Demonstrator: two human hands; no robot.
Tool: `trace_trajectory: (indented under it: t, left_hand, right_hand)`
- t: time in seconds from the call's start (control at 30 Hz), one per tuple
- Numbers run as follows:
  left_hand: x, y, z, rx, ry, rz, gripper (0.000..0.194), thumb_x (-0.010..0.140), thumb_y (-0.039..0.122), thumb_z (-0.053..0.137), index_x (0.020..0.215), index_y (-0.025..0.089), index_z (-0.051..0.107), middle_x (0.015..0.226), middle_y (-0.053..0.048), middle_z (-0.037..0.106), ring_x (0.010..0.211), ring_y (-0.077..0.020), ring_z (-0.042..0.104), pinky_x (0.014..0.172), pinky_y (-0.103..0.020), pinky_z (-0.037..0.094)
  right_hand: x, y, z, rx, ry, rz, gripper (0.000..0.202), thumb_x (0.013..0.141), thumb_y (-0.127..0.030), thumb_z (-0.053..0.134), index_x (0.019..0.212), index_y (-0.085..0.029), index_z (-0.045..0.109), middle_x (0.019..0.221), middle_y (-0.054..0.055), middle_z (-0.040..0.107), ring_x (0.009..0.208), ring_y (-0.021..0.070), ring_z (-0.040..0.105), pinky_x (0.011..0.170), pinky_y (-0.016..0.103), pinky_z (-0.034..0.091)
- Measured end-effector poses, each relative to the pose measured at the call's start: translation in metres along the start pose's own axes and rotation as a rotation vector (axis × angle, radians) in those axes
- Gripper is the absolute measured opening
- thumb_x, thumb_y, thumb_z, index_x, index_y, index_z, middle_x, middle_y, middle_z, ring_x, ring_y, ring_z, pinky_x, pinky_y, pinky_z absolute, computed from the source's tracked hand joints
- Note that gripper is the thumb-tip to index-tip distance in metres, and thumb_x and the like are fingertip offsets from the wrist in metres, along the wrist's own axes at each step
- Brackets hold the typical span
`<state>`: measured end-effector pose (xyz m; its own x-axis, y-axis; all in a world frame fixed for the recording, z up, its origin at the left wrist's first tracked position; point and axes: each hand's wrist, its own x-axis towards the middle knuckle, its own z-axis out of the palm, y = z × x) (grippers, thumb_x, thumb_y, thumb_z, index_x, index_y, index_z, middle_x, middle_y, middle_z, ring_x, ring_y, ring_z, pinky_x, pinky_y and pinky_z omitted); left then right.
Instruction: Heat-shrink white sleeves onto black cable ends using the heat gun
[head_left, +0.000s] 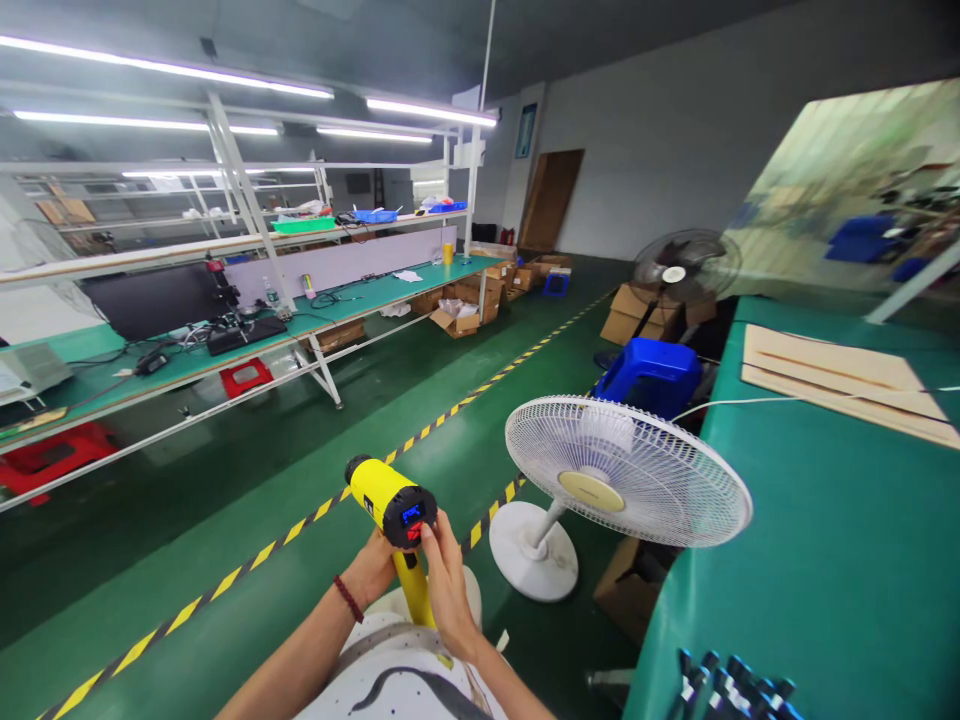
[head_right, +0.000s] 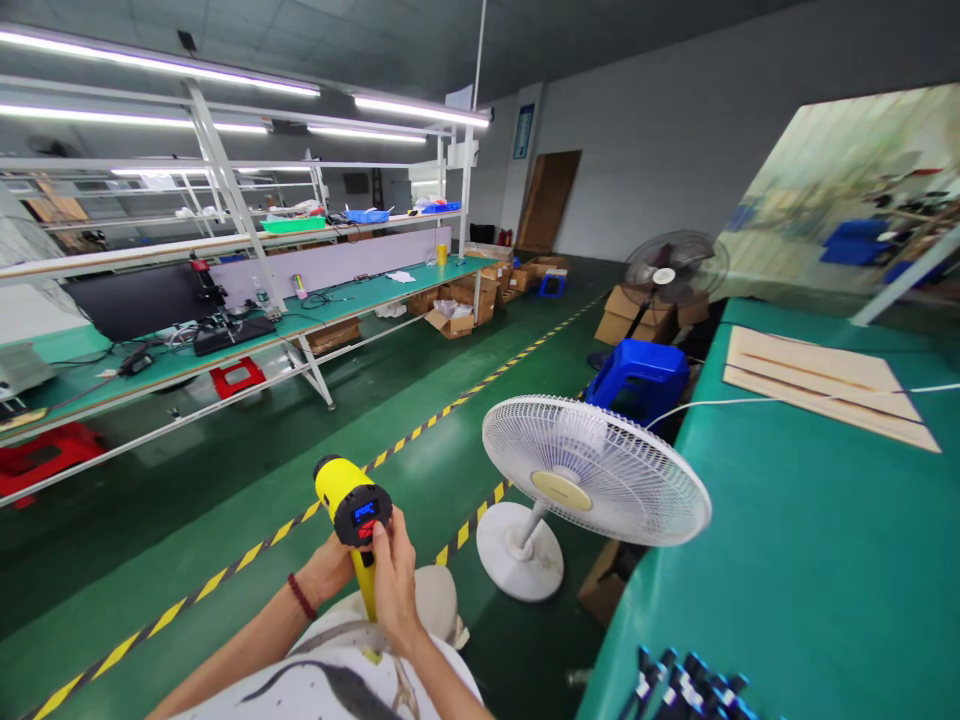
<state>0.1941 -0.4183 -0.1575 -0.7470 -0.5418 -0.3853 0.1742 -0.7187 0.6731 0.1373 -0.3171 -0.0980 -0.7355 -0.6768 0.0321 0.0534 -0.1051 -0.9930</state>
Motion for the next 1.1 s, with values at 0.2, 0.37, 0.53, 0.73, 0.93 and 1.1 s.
trace_trajectory:
  t: [0.2, 0.37, 0.53, 0.73, 0.93, 1.1]
  left_hand:
    - [-0.0011, 0.0002, 0.0009, -0.002, -0.001, 0.003, 0.047, 0.038, 0.028, 0.093, 0.081, 0.02, 0.075, 0.086, -0.004, 0.073, 0.084, -0.0211, 0.063, 0.086, -0.034, 0.046]
    - [-0.001, 0.0005, 0.0016, -0.004, 0.009, 0.001, 0.047, 0.039, 0.028, 0.093, 0.081, 0.021, 0.075, 0.084, -0.002, 0.073, 0.081, -0.0184, 0.062, 0.083, -0.031, 0.046]
    - [-0.0004, 0.0005, 0.0007, 0.007, 0.015, -0.021, 0.049, 0.038, 0.031, 0.093, 0.082, 0.019, 0.074, 0.083, -0.004, 0.072, 0.083, -0.0209, 0.063, 0.085, -0.034, 0.046]
    - [-0.0006, 0.0004, 0.0009, 0.003, 0.01, -0.015, 0.05, 0.039, 0.035, 0.092, 0.082, 0.019, 0.074, 0.088, -0.006, 0.073, 0.087, -0.0228, 0.063, 0.085, -0.034, 0.047]
    - [-0.0024, 0.0008, 0.0008, -0.007, 0.004, -0.011, 0.047, 0.04, 0.034, 0.092, 0.082, 0.019, 0.074, 0.088, -0.006, 0.073, 0.085, -0.0219, 0.064, 0.085, -0.034, 0.047]
    - [-0.0029, 0.0007, -0.0004, -0.015, -0.001, -0.005, 0.049, 0.038, 0.031, 0.093, 0.082, 0.02, 0.075, 0.087, -0.004, 0.073, 0.085, -0.0211, 0.063, 0.086, -0.033, 0.047]
  right_hand:
    - [-0.0004, -0.002, -0.0002, -0.007, -0.01, 0.019, 0.036, 0.089, -0.046, 0.049, 0.113, -0.024, 0.063, 0.112, 0.004, 0.069, 0.105, 0.0208, 0.062, 0.092, 0.028, 0.047]
    - [-0.001, 0.0031, -0.0012, -0.028, -0.005, 0.004, 0.037, 0.09, -0.044, 0.047, 0.117, -0.023, 0.062, 0.113, 0.004, 0.068, 0.104, 0.0199, 0.062, 0.09, 0.027, 0.047]
    - [-0.0011, 0.0045, -0.0011, -0.025, 0.0, 0.003, 0.035, 0.09, -0.043, 0.048, 0.116, -0.023, 0.062, 0.112, 0.004, 0.068, 0.105, 0.0201, 0.061, 0.09, 0.028, 0.046]
    - [-0.0004, -0.0028, -0.0003, -0.01, -0.032, 0.003, 0.033, 0.09, -0.045, 0.049, 0.111, -0.023, 0.063, 0.106, 0.004, 0.07, 0.1, 0.0203, 0.063, 0.089, 0.028, 0.048]
    - [-0.0011, -0.0034, 0.0005, -0.017, -0.039, 0.0, 0.031, 0.091, -0.043, 0.048, 0.112, -0.024, 0.062, 0.109, 0.003, 0.069, 0.103, 0.0201, 0.062, 0.091, 0.028, 0.047]
    - [-0.0016, -0.0013, 0.0012, -0.019, -0.028, -0.01, 0.032, 0.091, -0.043, 0.048, 0.112, -0.024, 0.062, 0.109, 0.004, 0.069, 0.103, 0.0202, 0.062, 0.091, 0.029, 0.047]
